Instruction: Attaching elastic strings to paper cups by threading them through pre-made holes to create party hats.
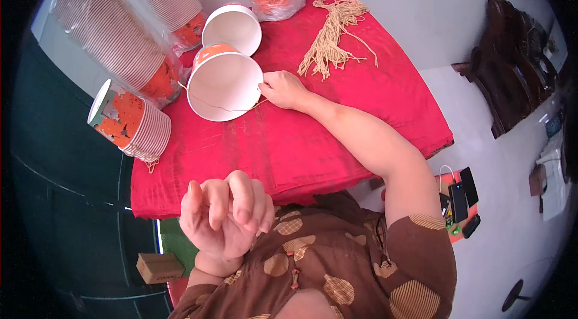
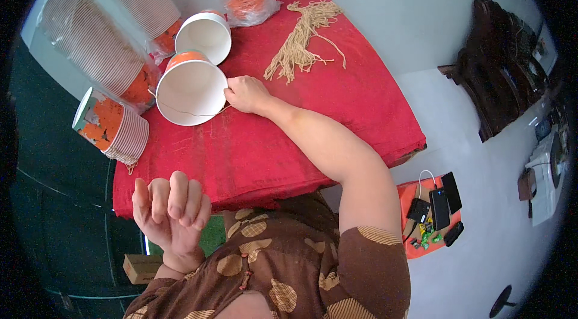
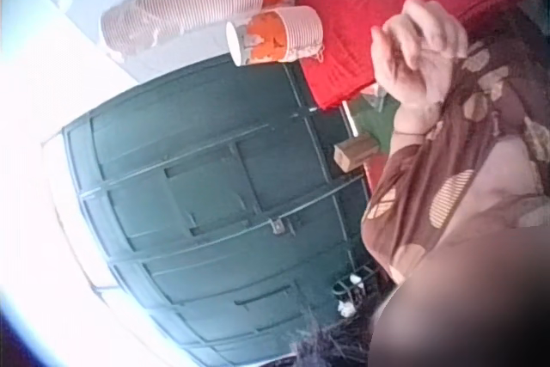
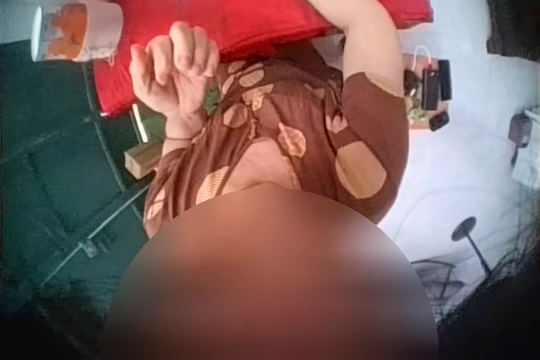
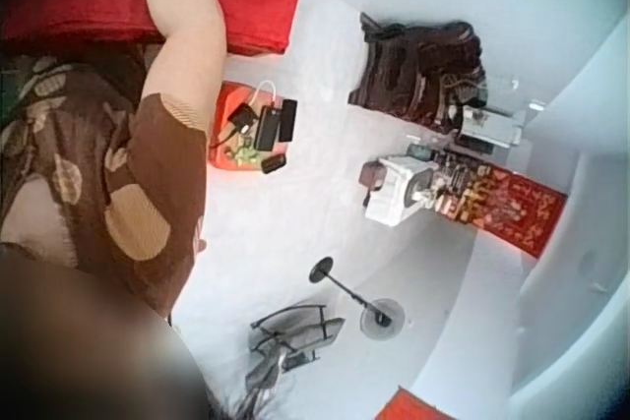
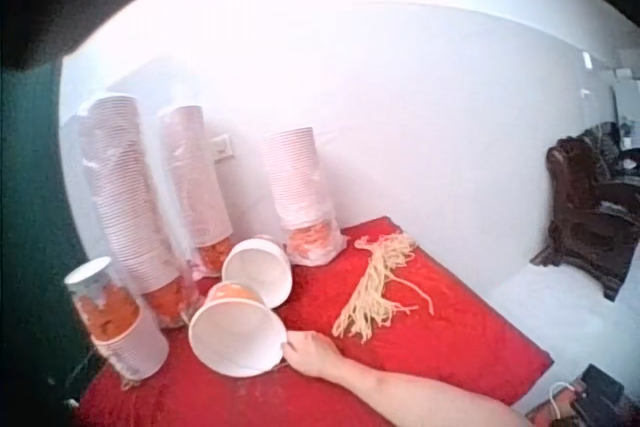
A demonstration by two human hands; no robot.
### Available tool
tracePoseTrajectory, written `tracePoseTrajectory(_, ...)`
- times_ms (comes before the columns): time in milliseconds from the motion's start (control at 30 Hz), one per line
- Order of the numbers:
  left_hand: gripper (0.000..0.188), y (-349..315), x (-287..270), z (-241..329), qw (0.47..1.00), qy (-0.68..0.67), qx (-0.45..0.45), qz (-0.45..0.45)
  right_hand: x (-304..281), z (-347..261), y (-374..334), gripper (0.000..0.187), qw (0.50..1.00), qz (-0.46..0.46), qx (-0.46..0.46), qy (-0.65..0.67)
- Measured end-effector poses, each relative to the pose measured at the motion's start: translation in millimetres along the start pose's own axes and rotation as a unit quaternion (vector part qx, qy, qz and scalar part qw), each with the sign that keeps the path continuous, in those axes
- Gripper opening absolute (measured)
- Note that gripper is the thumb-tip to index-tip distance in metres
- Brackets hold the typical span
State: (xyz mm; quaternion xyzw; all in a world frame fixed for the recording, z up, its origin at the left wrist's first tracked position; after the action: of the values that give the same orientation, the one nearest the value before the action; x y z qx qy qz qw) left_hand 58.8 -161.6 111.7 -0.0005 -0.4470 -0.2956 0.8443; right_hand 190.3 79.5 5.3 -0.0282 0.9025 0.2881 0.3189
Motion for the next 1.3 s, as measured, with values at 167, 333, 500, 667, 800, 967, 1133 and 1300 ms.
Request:
tracePoseTrajectory(167,0.051,-4.5,-17.2,0.4,0.999,0.011,-0.03,0.029,4.3,2.7,-1.5,0.03,0.999,0.041,-0.029,0.0)
tracePoseTrajectory(333,0.043,-18.4,-35.6,10.8,0.999,0.023,-0.02,0.037,6.3,-2.2,-1.9,0.031,1.0,0.004,-0.01,0.003)
tracePoseTrajectory(500,0.038,-35.2,-61.8,25.7,0.997,0.045,0.004,0.07,3.2,-2.4,-1.0,0.031,1.0,0.008,-0.015,0.01)
tracePoseTrajectory(667,0.036,-54.4,-91.4,39.5,0.99,0.052,0.028,0.131,0.9,0.4,0.1,0.03,0.999,0.017,-0.035,0.001)
tracePoseTrajectory(800,0.035,-68.8,-112.2,50.2,0.984,0.045,0.048,0.164,2.8,-3.4,-1.2,0.031,0.999,0.014,-0.041,-0.001)
tracePoseTrajectory(967,0.033,-69.6,-126.8,46.7,0.983,0.045,0.042,0.172,3.3,-4.7,-5.0,0.029,1.0,0.001,-0.029,0.011)
tracePoseTrajectory(1133,0.034,-59.4,-125.8,39.7,0.98,0.07,0.026,0.184,5.9,-3.8,-5.5,0.03,1.0,-0.005,-0.025,0.006)
tracePoseTrajectory(1300,0.034,-52.1,-128.8,34.9,0.983,0.064,0.019,0.172,4.2,-1.4,-4.8,0.03,0.999,-0.006,-0.033,0.01)
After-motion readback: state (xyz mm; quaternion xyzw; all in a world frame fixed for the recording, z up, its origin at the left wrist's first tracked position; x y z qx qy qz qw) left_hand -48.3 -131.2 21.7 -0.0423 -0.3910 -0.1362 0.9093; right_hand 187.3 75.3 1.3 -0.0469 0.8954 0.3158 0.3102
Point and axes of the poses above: each hand's wrist, its own y-axis towards the middle knuckle, its own x-axis out of the palm, z = x × y, the point moved 5 cm from there along y, towards the middle knuckle, and after that the axes turned 5 degrees about -x, right-handed, at the moved point
